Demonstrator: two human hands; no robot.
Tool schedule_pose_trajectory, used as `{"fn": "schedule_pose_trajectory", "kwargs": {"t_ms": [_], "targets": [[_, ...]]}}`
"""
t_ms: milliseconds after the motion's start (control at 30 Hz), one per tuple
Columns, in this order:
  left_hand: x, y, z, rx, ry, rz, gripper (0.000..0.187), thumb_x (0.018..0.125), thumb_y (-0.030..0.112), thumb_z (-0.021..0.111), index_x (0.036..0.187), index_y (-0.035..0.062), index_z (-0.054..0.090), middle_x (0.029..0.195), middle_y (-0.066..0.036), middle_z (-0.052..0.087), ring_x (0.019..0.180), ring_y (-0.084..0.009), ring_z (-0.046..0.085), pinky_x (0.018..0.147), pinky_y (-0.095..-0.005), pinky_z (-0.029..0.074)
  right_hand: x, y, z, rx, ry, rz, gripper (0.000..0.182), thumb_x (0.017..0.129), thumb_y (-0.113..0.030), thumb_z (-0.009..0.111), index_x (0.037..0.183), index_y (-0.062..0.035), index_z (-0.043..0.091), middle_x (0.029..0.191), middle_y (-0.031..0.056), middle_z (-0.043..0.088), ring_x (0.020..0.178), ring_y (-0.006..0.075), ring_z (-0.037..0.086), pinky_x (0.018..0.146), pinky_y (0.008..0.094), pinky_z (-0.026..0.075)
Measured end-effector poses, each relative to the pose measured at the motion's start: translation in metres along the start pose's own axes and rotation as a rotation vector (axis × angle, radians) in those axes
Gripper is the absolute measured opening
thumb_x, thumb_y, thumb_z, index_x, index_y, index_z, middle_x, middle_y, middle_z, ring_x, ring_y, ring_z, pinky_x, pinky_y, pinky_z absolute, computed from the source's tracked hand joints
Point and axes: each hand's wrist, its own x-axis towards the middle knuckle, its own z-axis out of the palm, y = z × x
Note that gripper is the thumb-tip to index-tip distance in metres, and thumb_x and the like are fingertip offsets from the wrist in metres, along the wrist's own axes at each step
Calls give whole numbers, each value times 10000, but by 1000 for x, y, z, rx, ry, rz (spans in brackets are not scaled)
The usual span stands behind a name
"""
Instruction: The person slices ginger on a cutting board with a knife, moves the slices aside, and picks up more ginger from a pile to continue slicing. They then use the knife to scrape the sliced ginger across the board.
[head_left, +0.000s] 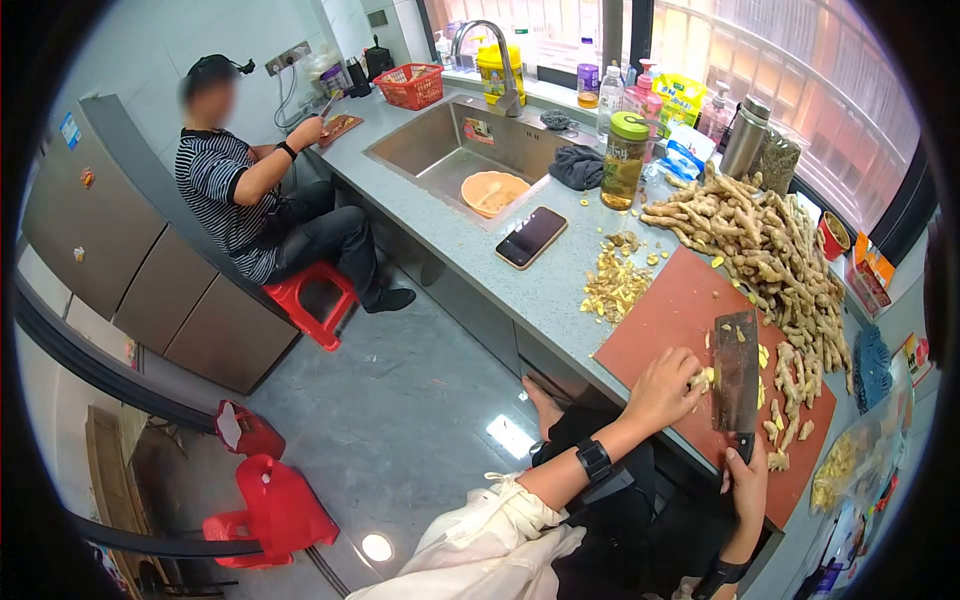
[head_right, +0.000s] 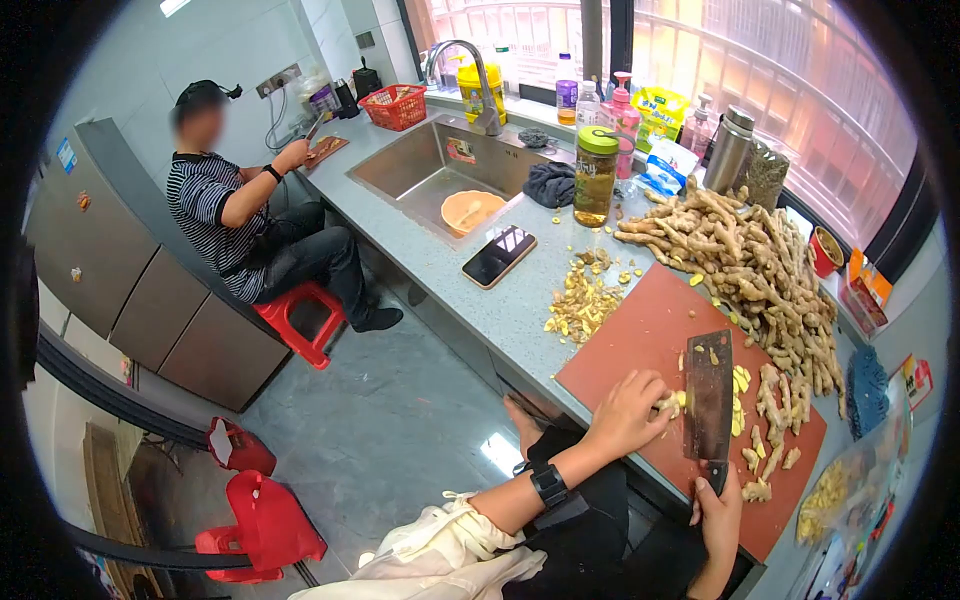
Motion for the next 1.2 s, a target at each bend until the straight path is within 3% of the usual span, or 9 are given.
{"fn": "schedule_pose_trajectory", "kwargs": {"t_ms": [400, 500, 533, 600, 800, 967, 1100, 1200], "targets": [[-3, -4, 5, 8, 10, 22, 233, 803, 161, 793, 963, 40, 673, 1037, -164, 667, 1050, -387, 618, 883, -481, 514, -7, 5, 1, 96, 3, 26, 339, 998, -155, 658, 1304, -35, 578, 763, -22, 552, 546, 63, 512, 475, 236, 417], [-2, -5, 10, 79, 30, 59, 191, 842, 161, 790, 915, 43, 660, 937, -143, 646, 919, -362, 615, 796, -460, 506, -5, 15, 0, 115, -5, 32, 402, 1001, -194, 690, 1350, -60, 544, 762, -29, 553, 563, 62, 525, 493, 237, 438], [-4, -7, 9, 90, -35, -6, 194, 845, 181, 774, 959, 53, 682, 1072, -166, 670, 1039, -375, 621, 878, -478, 518, -4, 14, 1, 107, 8, 21, 401, 1010, -198, 683, 1363, -69, 544, 755, -27, 547, 552, 62, 518, 491, 238, 435], [-1, -1, 6, 76, -27, -6, 179, 823, 133, 786, 931, 54, 667, 1001, -139, 648, 977, -353, 610, 832, -460, 503, -5, 12, -1, 168, -36, 43, 360, 1031, -207, 665, 1351, -73, 569, 730, -40, 525, 566, 45, 503, 501, 224, 412], [-2, -5, 8, 65, -7, -2, 189, 828, 103, 789, 955, 43, 662, 1034, -148, 663, 1000, -351, 627, 867, -447, 506, -1, 14, -1, 172, -26, 42, 382, 1028, -233, 667, 1361, -78, 562, 718, -37, 528, 523, 48, 505, 489, 225, 418], [-2, -10, 9, 51, -32, -22, 174, 836, 90, 783, 940, 24, 661, 1017, -153, 653, 981, -348, 624, 864, -436, 502, 3, 21, -2, 178, -68, 17, 364, 1023, -227, 668, 1328, -69, 549, 717, -23, 543, 520, 56, 521, 479, 234, 426], [-2, -10, 8, 22, -52, -28, 164, 852, 81, 777, 952, 17, 664, 1014, -136, 643, 959, -308, 623, 828, -404, 508, 6, 26, 0, 189, -50, 13, 247, 1014, -194, 653, 1190, -57, 547, 693, 8, 541, 483, 100, 530, 453, 266, 423], [-3, -10, 8, 6, -46, -8, 163, 874, 89, 777, 966, 15, 665, 1006, -120, 639, 929, -276, 620, 795, -378, 513, 13, 34, 1, 221, -48, -31, 233, 1011, -190, 648, 1166, -49, 544, 704, 22, 560, 477, 112, 539, 445, 273, 430]]}}
